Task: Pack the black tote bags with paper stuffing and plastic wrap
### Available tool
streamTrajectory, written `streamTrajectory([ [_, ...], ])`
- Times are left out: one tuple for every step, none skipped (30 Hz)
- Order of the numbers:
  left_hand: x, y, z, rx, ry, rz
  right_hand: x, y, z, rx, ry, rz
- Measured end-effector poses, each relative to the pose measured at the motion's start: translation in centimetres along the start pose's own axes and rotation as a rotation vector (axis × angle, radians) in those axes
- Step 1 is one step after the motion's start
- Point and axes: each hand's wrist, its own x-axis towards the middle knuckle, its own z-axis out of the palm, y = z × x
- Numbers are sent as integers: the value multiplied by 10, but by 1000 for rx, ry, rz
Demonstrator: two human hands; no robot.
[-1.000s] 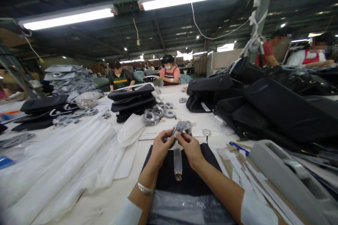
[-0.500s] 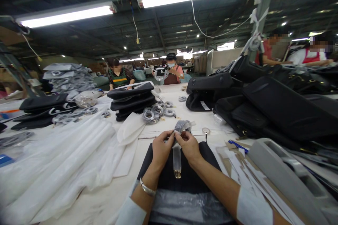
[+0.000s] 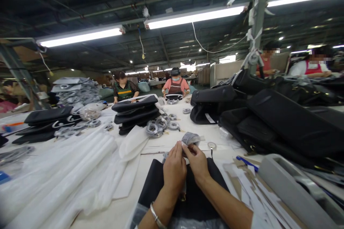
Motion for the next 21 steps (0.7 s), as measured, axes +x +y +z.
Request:
streamTrajectory([
  [0,0,1,-13,-2,-4,0,-1,0,5,-9,-1],
  [-1,-1,1,-32,-3,-12,-1,-2,0,4,-12,-2],
  [0,-1,0,-60,-3,-23,-1,-2,0,-1,-12,-1],
  [0,-2,-2,-98,-2,-38,-2,-3,0,-9,-11,2],
  [1,-3,-4,-147,4,-62,-2,-4,0,-11,-12,7],
  [3,-4,-7,-207,14,-100,-3,-5,1,-4,-17,16],
  [6,-6,-11,-275,22,-149,-4,-6,1,14,-27,27],
  [9,-9,-15,-348,23,-203,-5,-7,1,37,-43,37],
  [12,-11,-19,-421,17,-258,-6,-8,2,60,-63,42],
  [15,-14,-24,-490,3,-307,-7,-9,2,77,-84,43],
  [18,-17,-28,-555,-19,-341,-8,-10,3,85,-104,41],
  [20,-20,-31,-614,-47,-359,-8,-12,3,83,-121,36],
  [22,-21,-33,-668,-73,-366,-9,-13,3,75,-134,31],
  [23,-23,-35,-719,-96,-366,-9,-14,2,66,-141,27],
  [24,-23,-36,-764,-118,-361,-9,-15,2,60,-145,24],
  [25,-23,-37,-803,-138,-353,-10,-15,1,62,-152,20],
  [25,-23,-38,-832,-152,-348,-9,-16,0,71,-160,17],
  [25,-23,-38,-848,-159,-347,-9,-15,0,83,-169,15],
  [25,-22,-38,-854,-158,-350,-9,-15,-1,98,-179,12],
  [25,-22,-38,-854,-152,-353,-8,-14,-2,110,-192,8],
  [25,-23,-37,-852,-144,-355,-7,-12,-2,117,-206,4],
])
